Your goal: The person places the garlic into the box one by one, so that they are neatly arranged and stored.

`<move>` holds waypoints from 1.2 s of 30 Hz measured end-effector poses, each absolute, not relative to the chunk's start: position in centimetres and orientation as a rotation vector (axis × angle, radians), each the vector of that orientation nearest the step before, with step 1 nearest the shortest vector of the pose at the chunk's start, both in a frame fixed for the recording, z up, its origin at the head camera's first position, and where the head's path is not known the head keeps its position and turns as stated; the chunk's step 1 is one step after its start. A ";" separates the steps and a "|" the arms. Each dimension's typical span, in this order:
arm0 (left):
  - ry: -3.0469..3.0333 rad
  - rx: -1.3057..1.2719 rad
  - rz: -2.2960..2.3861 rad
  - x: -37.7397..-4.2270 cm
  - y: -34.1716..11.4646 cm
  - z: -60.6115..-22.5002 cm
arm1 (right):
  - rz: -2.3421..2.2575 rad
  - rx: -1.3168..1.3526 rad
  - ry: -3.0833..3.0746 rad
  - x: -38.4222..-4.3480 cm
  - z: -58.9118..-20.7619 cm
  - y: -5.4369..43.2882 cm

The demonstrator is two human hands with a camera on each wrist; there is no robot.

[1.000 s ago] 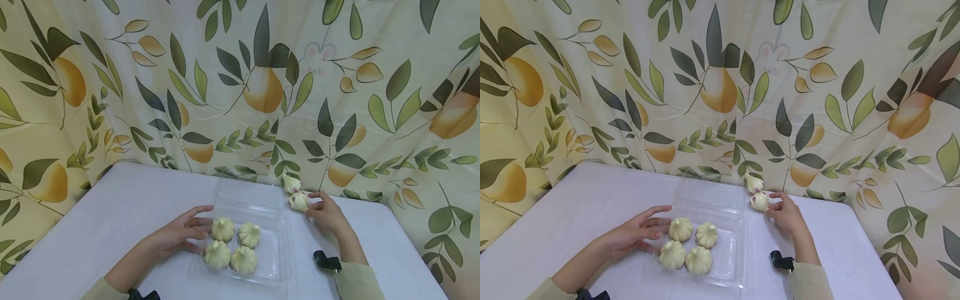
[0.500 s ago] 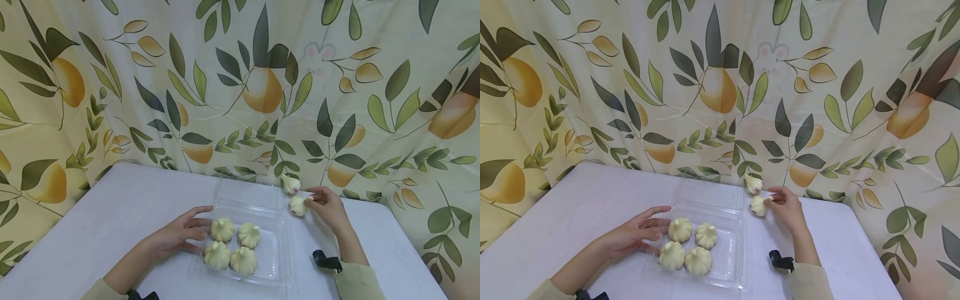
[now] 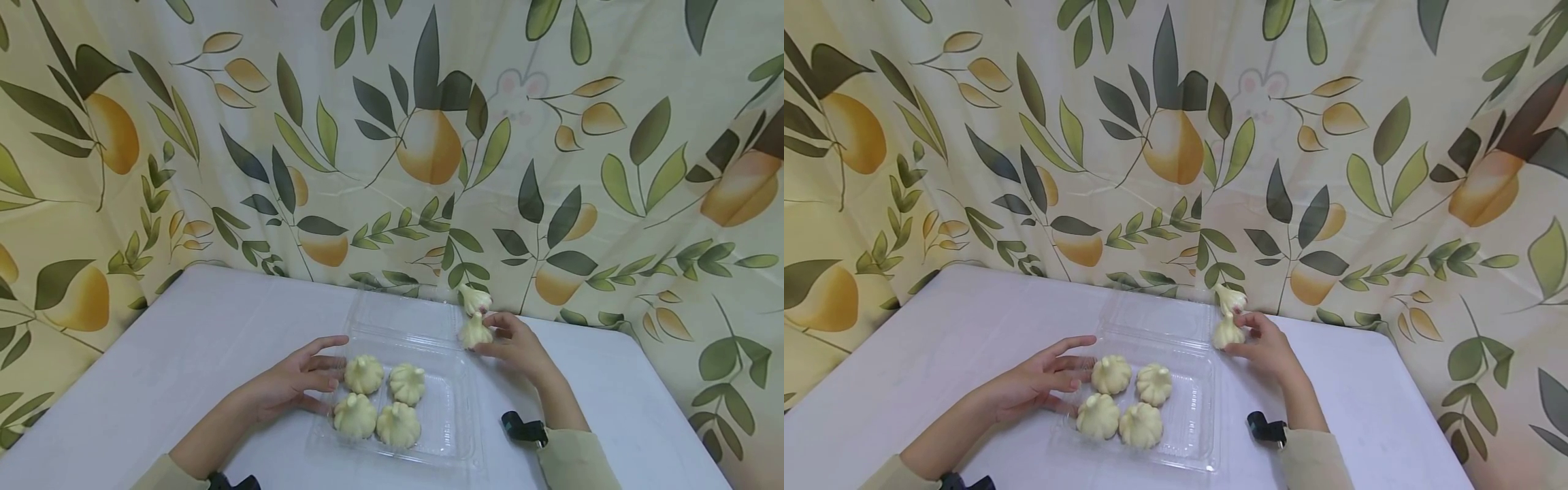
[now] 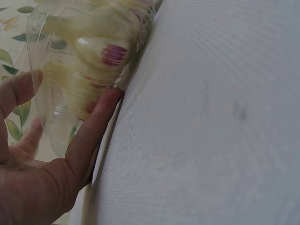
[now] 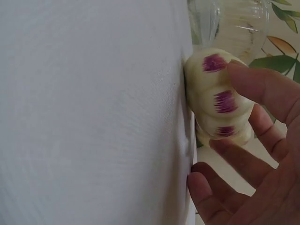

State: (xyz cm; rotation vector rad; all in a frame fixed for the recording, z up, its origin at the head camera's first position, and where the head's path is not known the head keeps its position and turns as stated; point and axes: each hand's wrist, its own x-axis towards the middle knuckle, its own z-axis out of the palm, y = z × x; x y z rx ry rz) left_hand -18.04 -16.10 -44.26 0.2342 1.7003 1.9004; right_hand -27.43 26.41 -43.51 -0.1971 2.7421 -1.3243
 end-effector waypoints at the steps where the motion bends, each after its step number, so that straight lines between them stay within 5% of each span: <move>1: 1.700 0.235 1.900 -18.0 -16.1 -44.2 | -1.332 -0.202 2.737 -27.4 -43.5 26.3; 36: 1.699 0.241 1.908 -18.2 -16.2 -44.5 | -1.407 -0.143 2.730 -26.6 -40.1 25.9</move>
